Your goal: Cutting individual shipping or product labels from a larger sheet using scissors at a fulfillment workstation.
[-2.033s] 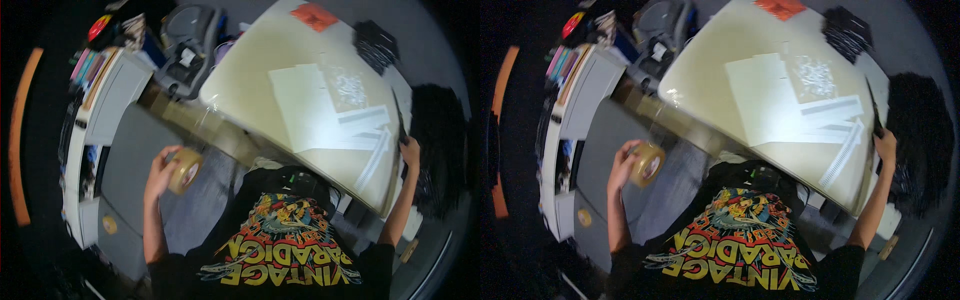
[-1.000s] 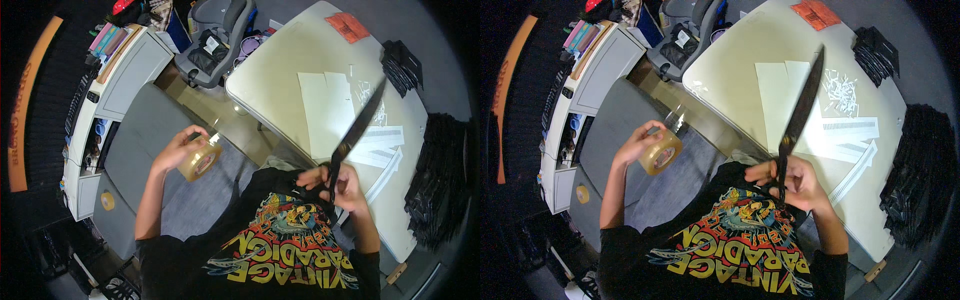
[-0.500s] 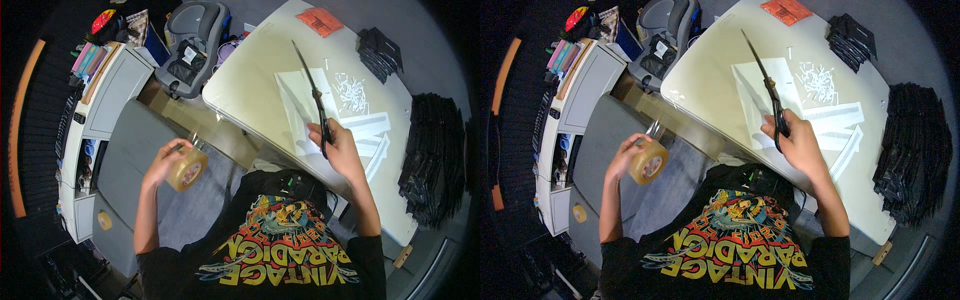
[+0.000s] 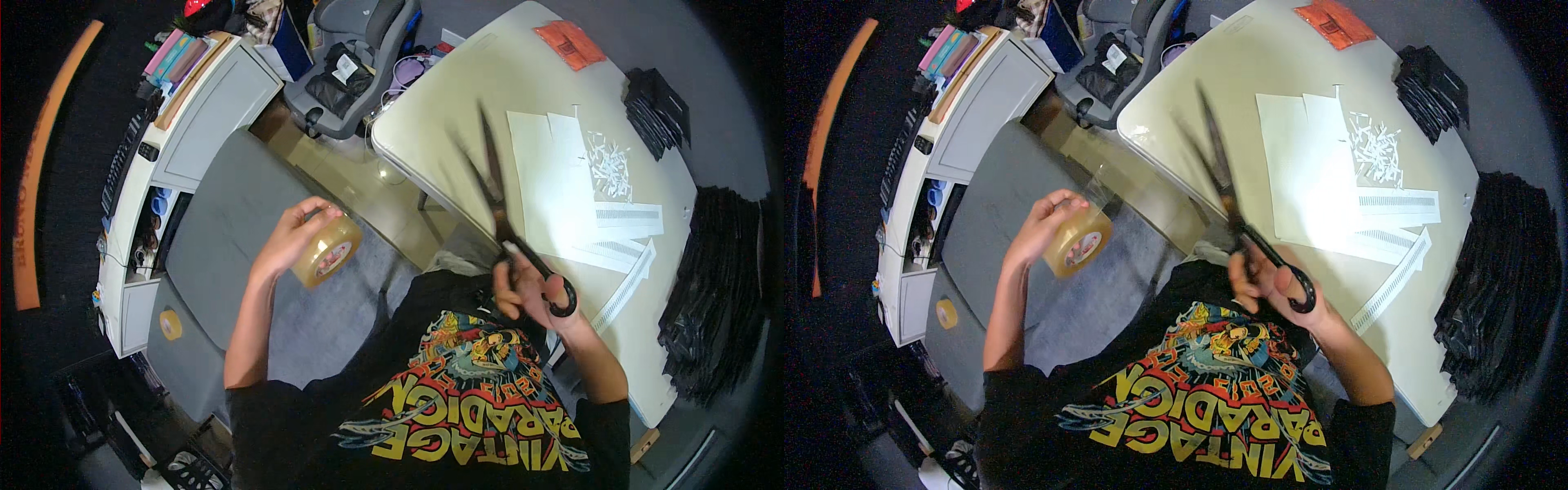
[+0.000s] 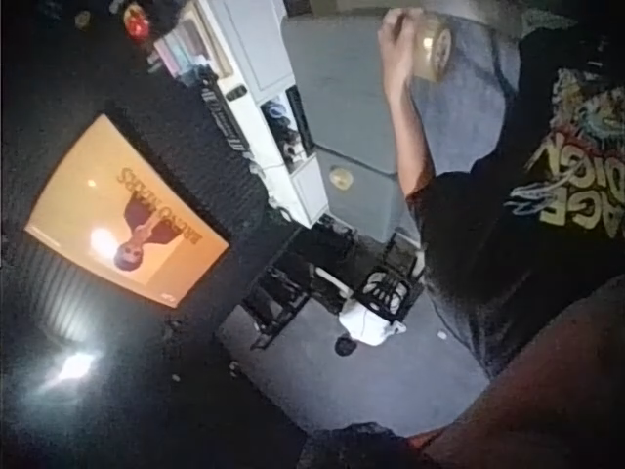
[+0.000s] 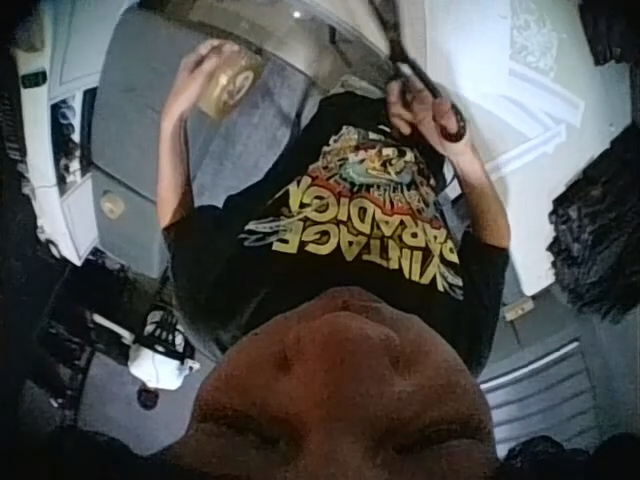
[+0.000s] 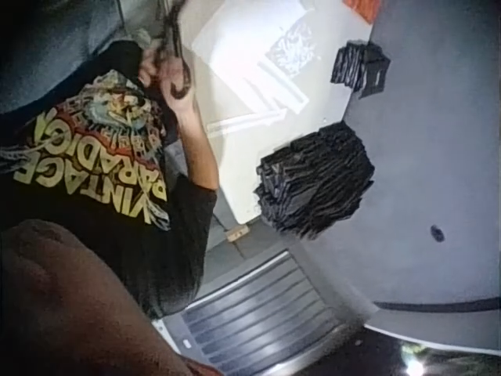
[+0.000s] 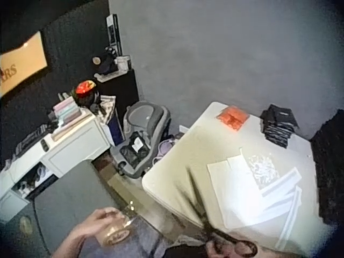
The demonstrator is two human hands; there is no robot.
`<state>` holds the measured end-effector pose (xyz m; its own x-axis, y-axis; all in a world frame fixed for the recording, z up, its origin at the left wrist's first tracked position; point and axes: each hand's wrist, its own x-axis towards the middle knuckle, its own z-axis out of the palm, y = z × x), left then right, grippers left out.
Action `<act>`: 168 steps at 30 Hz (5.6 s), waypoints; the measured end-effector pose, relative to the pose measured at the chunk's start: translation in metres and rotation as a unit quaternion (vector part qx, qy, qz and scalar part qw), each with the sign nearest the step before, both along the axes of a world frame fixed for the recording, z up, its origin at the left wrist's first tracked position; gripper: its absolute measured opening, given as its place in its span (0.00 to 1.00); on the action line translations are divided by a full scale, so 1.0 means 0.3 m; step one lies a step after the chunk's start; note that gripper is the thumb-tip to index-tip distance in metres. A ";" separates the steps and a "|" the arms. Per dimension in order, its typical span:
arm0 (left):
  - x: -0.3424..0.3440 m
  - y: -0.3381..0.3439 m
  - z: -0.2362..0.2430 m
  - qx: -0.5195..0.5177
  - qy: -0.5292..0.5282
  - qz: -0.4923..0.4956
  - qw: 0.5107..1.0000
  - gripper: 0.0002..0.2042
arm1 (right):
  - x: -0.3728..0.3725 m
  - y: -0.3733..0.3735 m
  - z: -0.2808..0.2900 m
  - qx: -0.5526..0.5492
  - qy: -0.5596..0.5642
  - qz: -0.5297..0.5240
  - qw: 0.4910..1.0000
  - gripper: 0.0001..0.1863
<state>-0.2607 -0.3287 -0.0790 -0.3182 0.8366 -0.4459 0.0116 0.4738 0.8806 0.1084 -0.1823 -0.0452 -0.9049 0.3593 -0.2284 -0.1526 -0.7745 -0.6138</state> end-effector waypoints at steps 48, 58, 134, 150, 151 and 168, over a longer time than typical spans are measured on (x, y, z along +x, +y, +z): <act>-0.015 0.001 -0.011 0.029 0.038 -0.035 0.998 0.10 | -0.226 0.166 0.071 0.388 -0.322 0.271 0.820 0.31; -0.014 0.004 -0.001 0.005 0.003 -0.021 1.000 0.11 | -0.234 0.162 0.069 0.389 -0.316 0.256 0.827 0.31; 0.196 -0.050 0.406 0.030 -0.075 -0.088 0.993 0.11 | -0.406 0.030 -0.078 0.214 -0.022 0.136 0.967 0.14; 0.226 -0.007 0.320 0.075 -0.072 -0.066 0.992 0.10 | -0.380 0.172 0.061 0.347 -0.096 0.108 0.927 0.13; 0.225 -0.007 0.318 0.076 -0.073 -0.065 0.992 0.10 | -0.378 0.195 0.074 0.384 -0.122 0.127 0.907 0.13; 0.233 0.058 0.092 0.043 0.012 -0.062 0.997 0.15 | -0.584 0.467 0.076 0.665 -0.270 0.170 0.676 0.07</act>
